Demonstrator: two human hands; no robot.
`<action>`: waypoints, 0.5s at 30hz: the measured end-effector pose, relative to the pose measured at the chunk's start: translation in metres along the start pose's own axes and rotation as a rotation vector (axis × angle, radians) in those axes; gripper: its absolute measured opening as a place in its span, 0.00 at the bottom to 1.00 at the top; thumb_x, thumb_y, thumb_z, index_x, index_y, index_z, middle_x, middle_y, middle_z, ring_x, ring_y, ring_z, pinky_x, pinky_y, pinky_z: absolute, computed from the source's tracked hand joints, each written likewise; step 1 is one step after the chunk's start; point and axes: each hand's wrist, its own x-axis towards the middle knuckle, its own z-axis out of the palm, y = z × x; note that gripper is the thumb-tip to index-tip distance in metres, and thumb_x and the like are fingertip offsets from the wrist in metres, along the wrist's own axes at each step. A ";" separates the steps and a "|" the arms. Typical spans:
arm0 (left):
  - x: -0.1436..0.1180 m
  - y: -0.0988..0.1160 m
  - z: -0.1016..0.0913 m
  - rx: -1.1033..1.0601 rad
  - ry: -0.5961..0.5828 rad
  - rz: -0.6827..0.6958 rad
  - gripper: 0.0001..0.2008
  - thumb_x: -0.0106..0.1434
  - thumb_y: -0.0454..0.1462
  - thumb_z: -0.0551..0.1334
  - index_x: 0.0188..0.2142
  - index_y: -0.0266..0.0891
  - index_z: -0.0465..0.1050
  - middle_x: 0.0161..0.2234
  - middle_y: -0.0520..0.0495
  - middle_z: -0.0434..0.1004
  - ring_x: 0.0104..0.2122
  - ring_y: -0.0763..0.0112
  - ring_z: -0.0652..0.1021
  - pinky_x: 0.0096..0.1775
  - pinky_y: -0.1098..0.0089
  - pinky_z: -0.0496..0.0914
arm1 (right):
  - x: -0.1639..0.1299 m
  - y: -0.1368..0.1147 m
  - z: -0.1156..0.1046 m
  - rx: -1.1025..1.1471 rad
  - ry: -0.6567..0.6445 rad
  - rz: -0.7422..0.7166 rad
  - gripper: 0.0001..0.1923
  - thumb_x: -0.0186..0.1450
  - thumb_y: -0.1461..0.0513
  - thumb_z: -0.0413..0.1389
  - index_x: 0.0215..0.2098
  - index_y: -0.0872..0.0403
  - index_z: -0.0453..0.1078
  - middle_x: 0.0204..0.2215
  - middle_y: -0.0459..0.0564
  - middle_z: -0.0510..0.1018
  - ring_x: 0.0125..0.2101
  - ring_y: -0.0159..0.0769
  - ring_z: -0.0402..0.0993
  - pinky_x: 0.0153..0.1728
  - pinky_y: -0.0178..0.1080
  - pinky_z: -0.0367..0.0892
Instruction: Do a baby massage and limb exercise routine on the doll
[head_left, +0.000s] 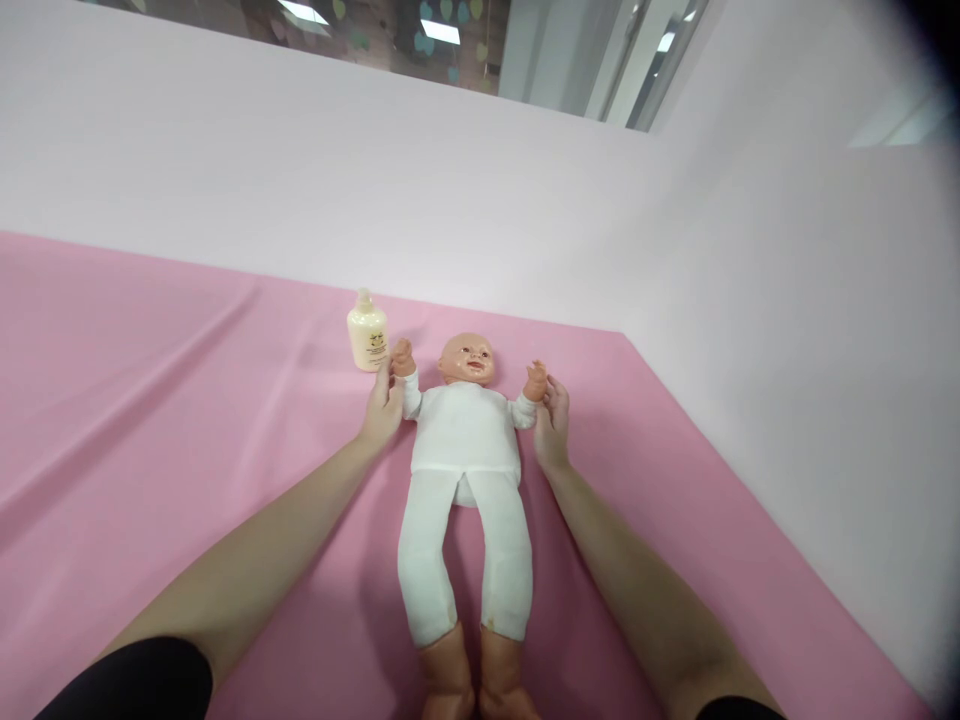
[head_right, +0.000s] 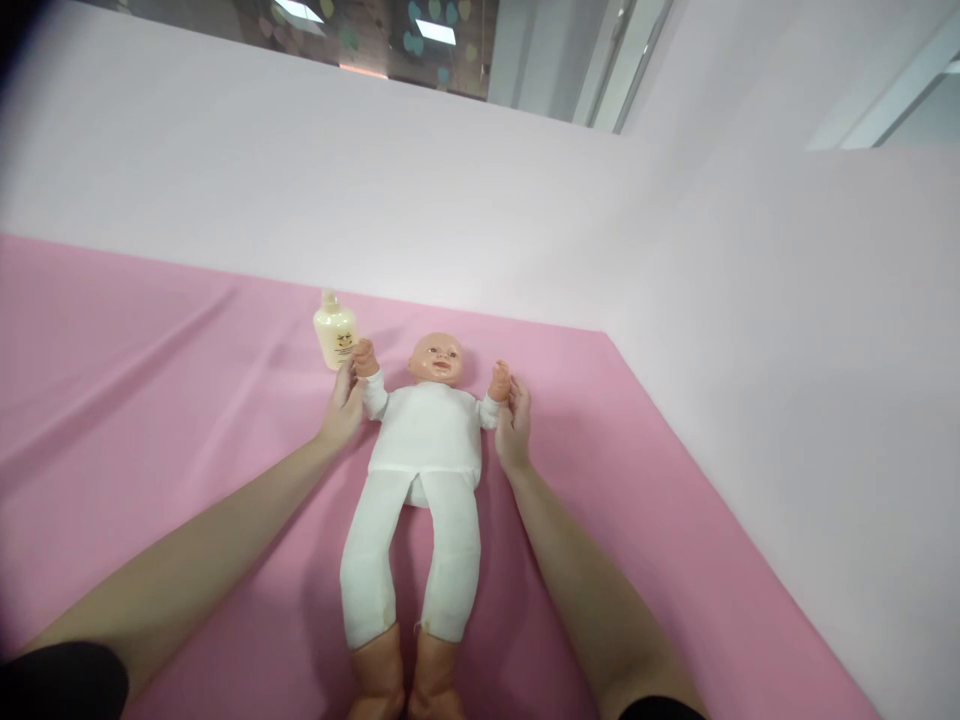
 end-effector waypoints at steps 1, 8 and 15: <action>-0.001 0.001 0.001 0.020 -0.029 0.020 0.27 0.68 0.46 0.51 0.64 0.43 0.52 0.64 0.43 0.57 0.63 0.62 0.60 0.63 0.60 0.54 | -0.001 0.002 0.000 -0.019 -0.017 0.004 0.21 0.66 0.60 0.49 0.58 0.50 0.58 0.60 0.54 0.65 0.59 0.38 0.64 0.60 0.49 0.59; -0.006 0.015 0.003 0.251 -0.213 0.183 0.25 0.69 0.44 0.49 0.63 0.40 0.55 0.62 0.40 0.61 0.61 0.61 0.63 0.62 0.56 0.55 | -0.006 0.009 -0.003 -0.264 -0.204 -0.006 0.20 0.66 0.60 0.50 0.56 0.49 0.63 0.54 0.52 0.71 0.55 0.39 0.67 0.58 0.49 0.61; -0.007 0.017 0.006 0.464 -0.315 0.215 0.22 0.65 0.42 0.55 0.57 0.41 0.64 0.54 0.41 0.68 0.55 0.60 0.68 0.58 0.57 0.61 | -0.005 0.000 -0.001 -0.411 -0.354 -0.109 0.19 0.66 0.62 0.49 0.55 0.46 0.67 0.52 0.50 0.73 0.54 0.38 0.67 0.58 0.48 0.61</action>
